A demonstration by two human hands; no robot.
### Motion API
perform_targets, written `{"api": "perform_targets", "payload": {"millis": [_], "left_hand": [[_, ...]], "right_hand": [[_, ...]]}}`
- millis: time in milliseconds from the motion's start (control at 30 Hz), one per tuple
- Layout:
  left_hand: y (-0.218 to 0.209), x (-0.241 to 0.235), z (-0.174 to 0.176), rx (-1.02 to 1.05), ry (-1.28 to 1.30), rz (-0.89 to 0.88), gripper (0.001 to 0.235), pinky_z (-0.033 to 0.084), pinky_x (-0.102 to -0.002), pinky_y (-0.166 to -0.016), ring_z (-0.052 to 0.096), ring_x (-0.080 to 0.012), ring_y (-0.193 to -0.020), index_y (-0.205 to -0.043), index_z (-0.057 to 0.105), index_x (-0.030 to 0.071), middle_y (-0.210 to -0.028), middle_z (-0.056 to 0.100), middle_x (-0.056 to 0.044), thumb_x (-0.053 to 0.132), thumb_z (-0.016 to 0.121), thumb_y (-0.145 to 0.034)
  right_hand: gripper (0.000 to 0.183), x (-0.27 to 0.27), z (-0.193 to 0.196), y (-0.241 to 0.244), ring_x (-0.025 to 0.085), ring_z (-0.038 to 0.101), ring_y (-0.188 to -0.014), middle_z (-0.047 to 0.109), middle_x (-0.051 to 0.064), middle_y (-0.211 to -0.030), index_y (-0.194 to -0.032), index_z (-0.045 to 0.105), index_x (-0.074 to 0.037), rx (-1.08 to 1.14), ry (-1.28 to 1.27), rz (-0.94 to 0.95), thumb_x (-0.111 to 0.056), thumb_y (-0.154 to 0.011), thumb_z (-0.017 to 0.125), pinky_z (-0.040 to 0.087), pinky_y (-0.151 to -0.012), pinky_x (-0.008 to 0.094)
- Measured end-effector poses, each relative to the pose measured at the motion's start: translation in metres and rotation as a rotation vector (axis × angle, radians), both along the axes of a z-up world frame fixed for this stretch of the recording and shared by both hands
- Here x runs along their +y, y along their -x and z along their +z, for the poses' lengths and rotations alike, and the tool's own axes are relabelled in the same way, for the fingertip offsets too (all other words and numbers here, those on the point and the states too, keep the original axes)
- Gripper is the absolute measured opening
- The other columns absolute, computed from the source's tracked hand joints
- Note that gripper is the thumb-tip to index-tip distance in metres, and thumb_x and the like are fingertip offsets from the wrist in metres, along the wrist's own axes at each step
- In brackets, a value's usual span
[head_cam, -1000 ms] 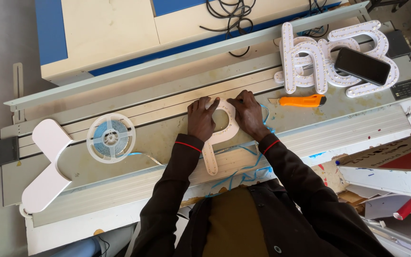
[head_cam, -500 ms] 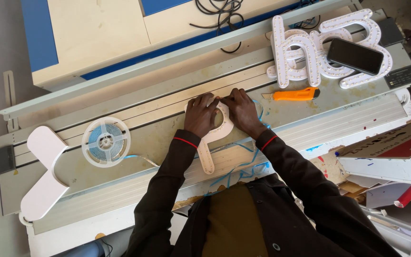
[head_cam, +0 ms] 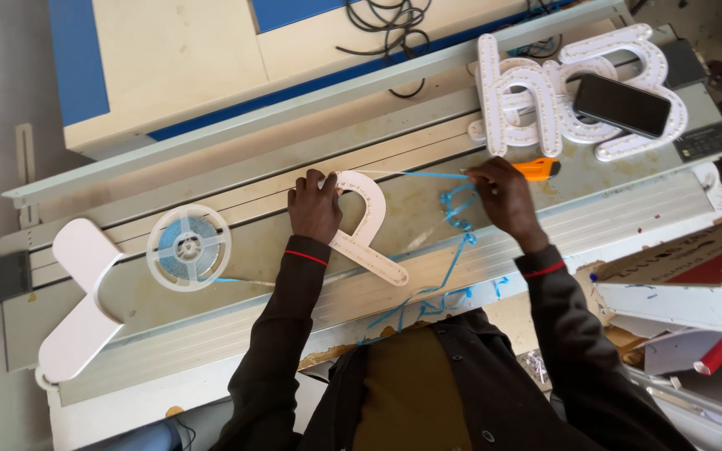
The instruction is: Applying adhesive LED strips to the back of cut-out sign letters to create illuminated signage.
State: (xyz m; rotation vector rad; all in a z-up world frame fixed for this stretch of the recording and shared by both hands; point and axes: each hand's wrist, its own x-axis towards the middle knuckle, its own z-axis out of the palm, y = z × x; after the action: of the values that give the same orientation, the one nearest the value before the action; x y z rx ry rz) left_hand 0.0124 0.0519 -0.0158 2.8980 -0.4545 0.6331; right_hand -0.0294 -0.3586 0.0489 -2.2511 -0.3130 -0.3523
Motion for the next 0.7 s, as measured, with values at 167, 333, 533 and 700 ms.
{"api": "perform_targets", "payload": {"millis": [167, 333, 533, 700], "left_hand": [[0.011, 0.008, -0.006, -0.032, 0.078, -0.046, 0.038, 0.055, -0.049, -0.089, 0.065, -0.0385, -0.118, -0.141, 0.075, 0.012, -0.128, 0.053, -0.008, 0.018, 0.077, -0.103], [0.003, 0.005, -0.032, 0.002, 0.147, -0.105, 0.048, 0.052, -0.045, -0.099, 0.059, -0.0365, -0.130, -0.149, 0.070, 0.006, -0.137, 0.052, -0.009, 0.005, 0.073, -0.101], [0.005, 0.006, -0.020, 0.059, 0.291, -0.117, 0.050, 0.052, -0.047, -0.105, 0.057, -0.0389, -0.132, -0.155, 0.065, 0.001, -0.138, 0.053, -0.010, 0.001, 0.071, -0.105], [0.002, 0.007, -0.030, 0.080, 0.369, -0.106, 0.050, 0.051, -0.046, -0.109, 0.058, -0.0347, -0.129, -0.153, 0.069, 0.006, -0.131, 0.055, -0.005, 0.005, 0.073, -0.103]], "right_hand": [[0.019, 0.001, 0.035, 0.011, 0.045, 0.073, -0.117, 0.075, 0.020, -0.120, -0.122, 0.083, -0.007, 0.233, 0.281, 0.059, -0.002, -0.107, 0.073, 0.063, -0.089, 0.060], [0.032, 0.073, 0.023, -0.017, 0.045, 0.067, -0.134, 0.073, 0.017, -0.135, -0.145, 0.079, -0.013, 0.030, 0.099, 0.106, -0.013, -0.113, 0.073, 0.058, -0.107, 0.058], [0.055, 0.184, -0.016, -0.088, 0.040, 0.062, -0.147, 0.072, 0.014, -0.143, -0.150, 0.073, -0.011, -0.176, 0.268, 0.338, 0.008, -0.099, 0.074, 0.056, -0.115, 0.053], [0.025, 0.194, -0.025, -0.113, 0.032, 0.077, -0.110, 0.073, 0.004, -0.108, -0.123, 0.082, -0.017, -0.290, 0.378, 0.371, -0.004, -0.102, 0.079, 0.061, -0.098, 0.050]]}}
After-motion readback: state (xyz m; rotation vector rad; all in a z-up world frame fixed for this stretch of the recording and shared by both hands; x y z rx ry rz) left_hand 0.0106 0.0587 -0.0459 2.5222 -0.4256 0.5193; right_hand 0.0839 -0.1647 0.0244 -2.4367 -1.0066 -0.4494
